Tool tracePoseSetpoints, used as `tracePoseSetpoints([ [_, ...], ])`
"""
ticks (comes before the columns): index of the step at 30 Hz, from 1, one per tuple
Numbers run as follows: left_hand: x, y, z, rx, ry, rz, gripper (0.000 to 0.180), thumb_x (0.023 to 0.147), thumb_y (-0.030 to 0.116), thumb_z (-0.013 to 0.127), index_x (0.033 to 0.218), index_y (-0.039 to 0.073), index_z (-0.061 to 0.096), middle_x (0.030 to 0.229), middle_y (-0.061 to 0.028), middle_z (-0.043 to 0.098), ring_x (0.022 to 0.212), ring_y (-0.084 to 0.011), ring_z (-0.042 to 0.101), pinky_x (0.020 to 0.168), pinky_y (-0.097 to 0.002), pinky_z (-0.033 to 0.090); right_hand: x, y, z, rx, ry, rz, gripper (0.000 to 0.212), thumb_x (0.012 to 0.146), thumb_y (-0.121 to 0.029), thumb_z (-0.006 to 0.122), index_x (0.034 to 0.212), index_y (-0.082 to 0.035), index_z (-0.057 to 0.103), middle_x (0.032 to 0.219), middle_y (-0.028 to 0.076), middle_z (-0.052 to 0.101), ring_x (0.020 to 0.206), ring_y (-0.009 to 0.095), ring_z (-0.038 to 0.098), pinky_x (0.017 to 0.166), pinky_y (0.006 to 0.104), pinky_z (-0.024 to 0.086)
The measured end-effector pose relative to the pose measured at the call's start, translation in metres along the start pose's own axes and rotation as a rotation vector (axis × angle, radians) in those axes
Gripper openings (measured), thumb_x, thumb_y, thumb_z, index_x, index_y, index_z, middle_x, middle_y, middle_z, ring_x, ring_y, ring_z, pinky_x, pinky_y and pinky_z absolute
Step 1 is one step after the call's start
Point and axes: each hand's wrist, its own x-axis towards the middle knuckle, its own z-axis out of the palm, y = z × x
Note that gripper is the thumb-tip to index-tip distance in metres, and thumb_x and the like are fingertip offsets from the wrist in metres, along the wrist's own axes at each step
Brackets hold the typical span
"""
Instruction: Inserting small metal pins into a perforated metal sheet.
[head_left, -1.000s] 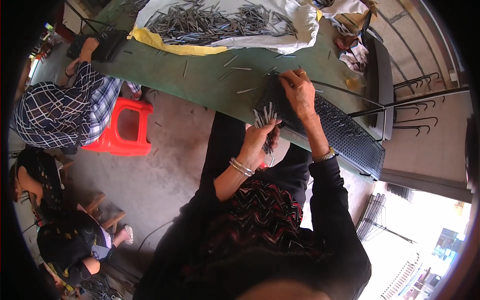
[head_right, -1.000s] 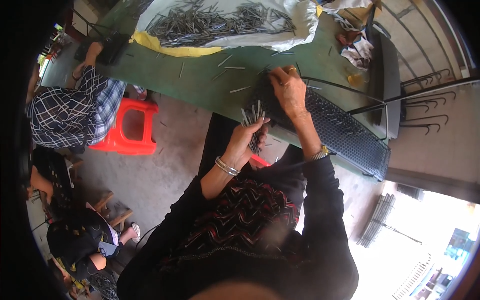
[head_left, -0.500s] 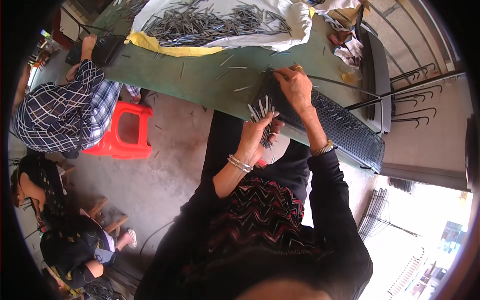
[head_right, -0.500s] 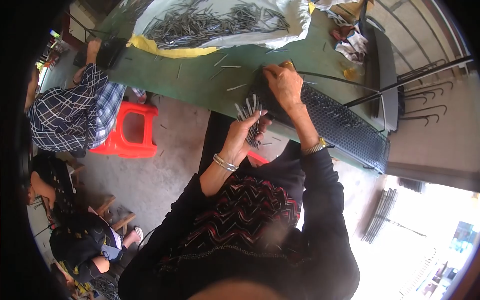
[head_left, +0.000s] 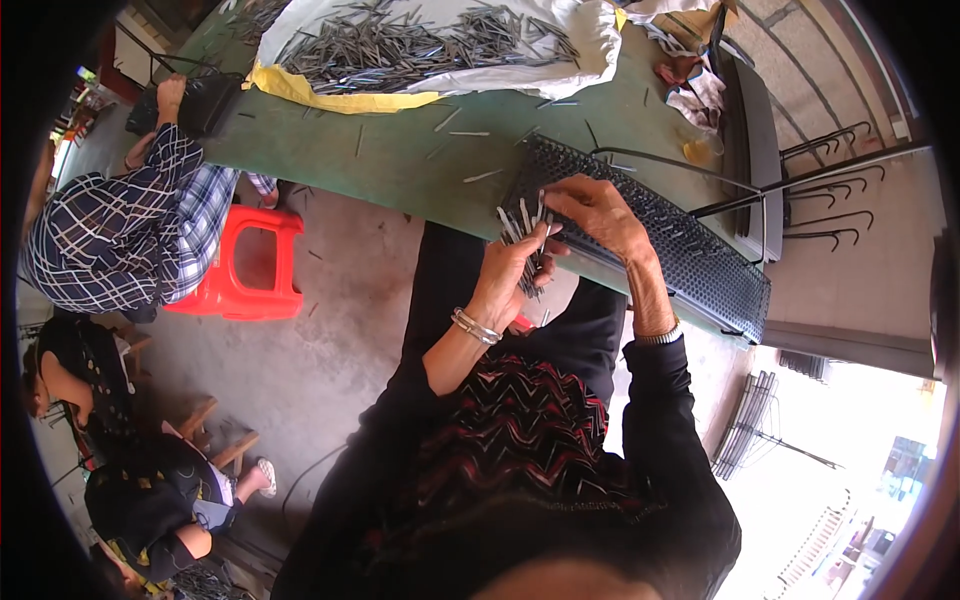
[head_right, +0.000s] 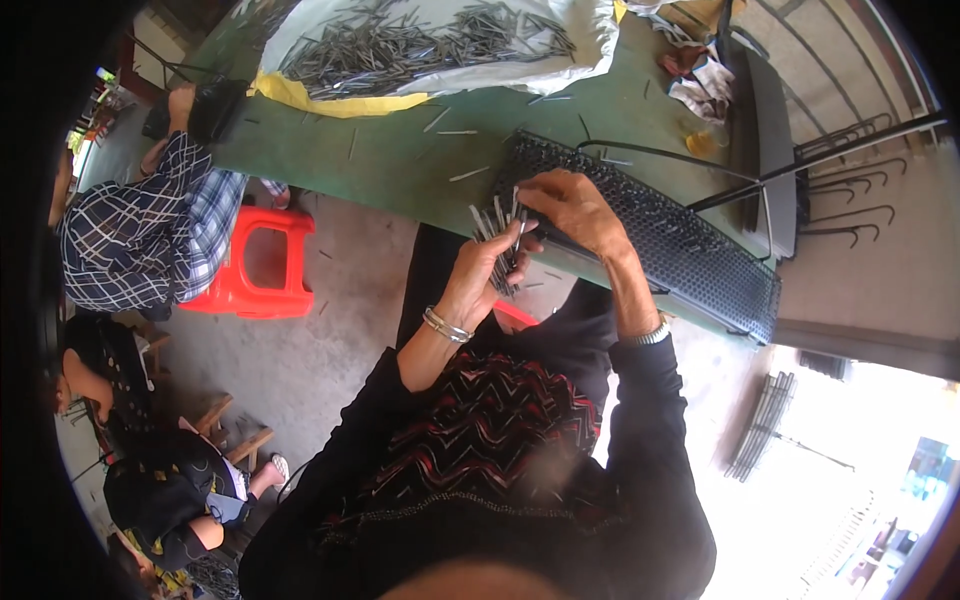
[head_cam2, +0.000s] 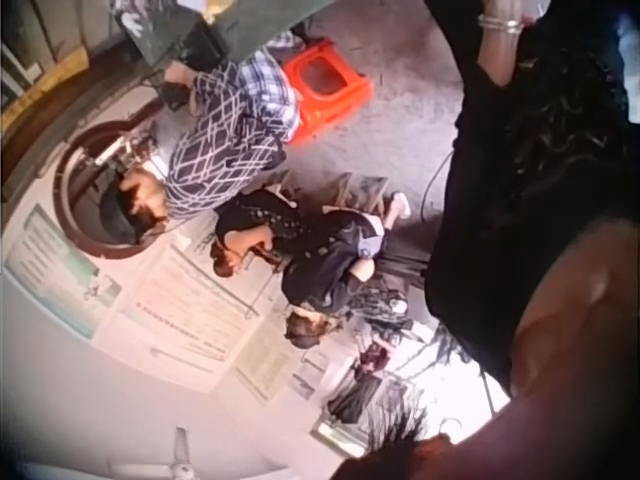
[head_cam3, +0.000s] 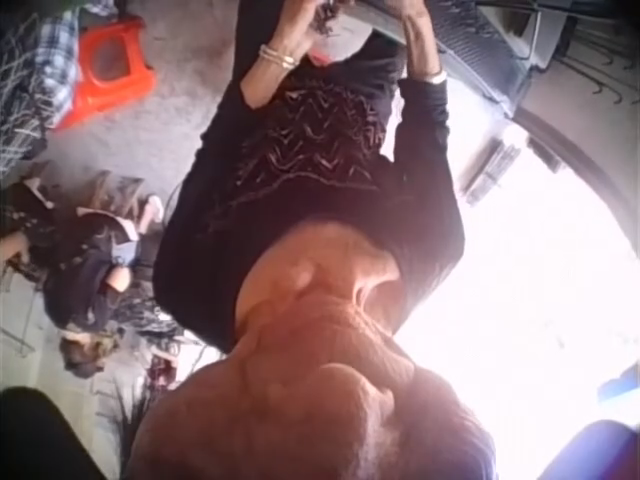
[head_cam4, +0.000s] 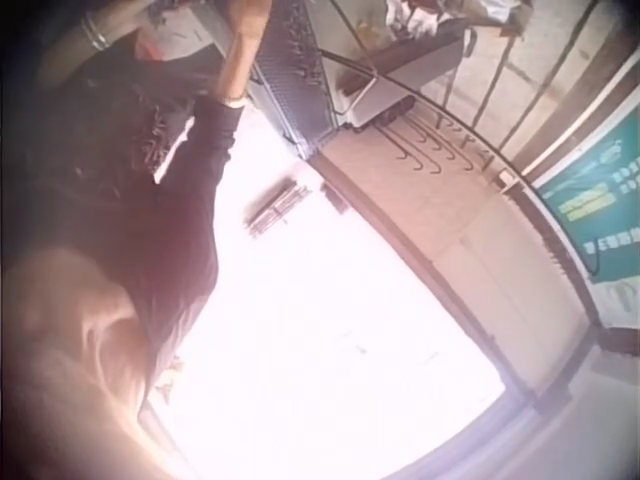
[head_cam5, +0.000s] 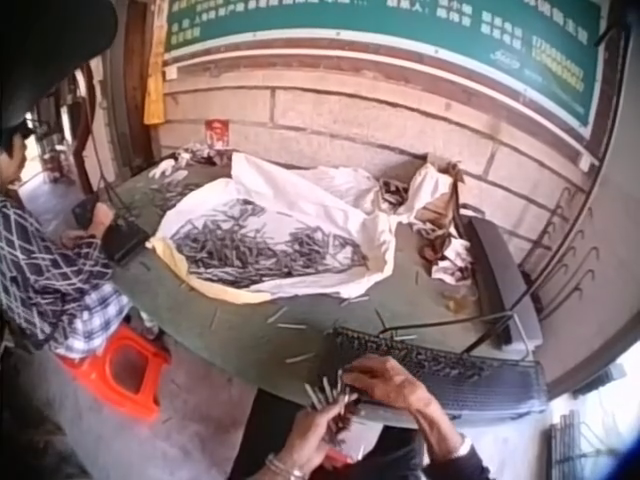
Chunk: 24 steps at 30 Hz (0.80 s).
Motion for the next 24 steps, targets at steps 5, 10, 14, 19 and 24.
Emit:
tracePoseSetpoints([
  [5, -0.002, 0.000, 0.003, -0.011, 0.015, -0.036, 0.032, 0.092, 0.026, 0.062, 0.108, -0.002, 0.064, 0.076, -0.0104, 0.065, 0.054, -0.0098, 0.050, 0.044, -0.0225, 0.034, -0.005, -0.006, -0.005, 0.172, -0.083, 0.246, 0.020, 0.085, -0.018, 0.064, 0.093, 0.000, 0.067, 0.073, 0.000, 0.060, 0.067, 0.008, 0.052, 0.062, 0.0249, 0.042],
  [10, -0.003, 0.005, 0.001, 0.137, -0.008, -0.124, 0.040, 0.093, 0.030, 0.059, 0.115, -0.004, 0.059, 0.083, -0.0078, 0.061, 0.057, -0.0077, 0.046, 0.049, -0.0220, 0.034, 0.000, 0.002, -0.009, 0.248, -0.168, 0.238, 0.018, 0.086, -0.017, 0.063, 0.091, 0.000, 0.066, 0.072, -0.001, 0.059, 0.066, 0.007, 0.051, 0.060, 0.0225, 0.041],
  [14, -0.003, 0.003, 0.003, 0.162, 0.004, -0.096, 0.039, 0.093, 0.031, 0.060, 0.112, -0.003, 0.061, 0.081, -0.0072, 0.060, 0.057, -0.0071, 0.045, 0.049, -0.0218, 0.034, -0.002, -0.005, -0.010, 0.255, -0.145, 0.271, 0.018, 0.087, -0.016, 0.062, 0.092, 0.001, 0.064, 0.072, 0.003, 0.062, 0.066, 0.009, 0.056, 0.061, 0.0235, 0.045],
  [19, 0.007, -0.005, -0.009, -0.001, 0.002, -0.115, 0.033, 0.094, 0.026, 0.059, 0.109, -0.003, 0.061, 0.083, -0.0090, 0.061, 0.058, -0.0085, 0.048, 0.050, -0.0226, 0.037, 0.007, -0.002, -0.013, 0.157, 0.214, 0.113, 0.017, 0.090, -0.014, 0.060, 0.094, 0.003, 0.062, 0.074, 0.007, 0.066, 0.066, 0.011, 0.061, 0.061, 0.0246, 0.049],
  [24, 0.018, -0.013, -0.004, -0.118, 0.004, -0.108, 0.030, 0.095, 0.024, 0.057, 0.110, -0.002, 0.060, 0.084, -0.0112, 0.063, 0.061, -0.0114, 0.053, 0.053, -0.0240, 0.043, 0.028, 0.002, -0.002, -0.075, 0.533, -0.001, 0.014, 0.090, -0.011, 0.059, 0.096, 0.001, 0.061, 0.076, 0.007, 0.067, 0.067, 0.012, 0.066, 0.060, 0.0249, 0.049],
])
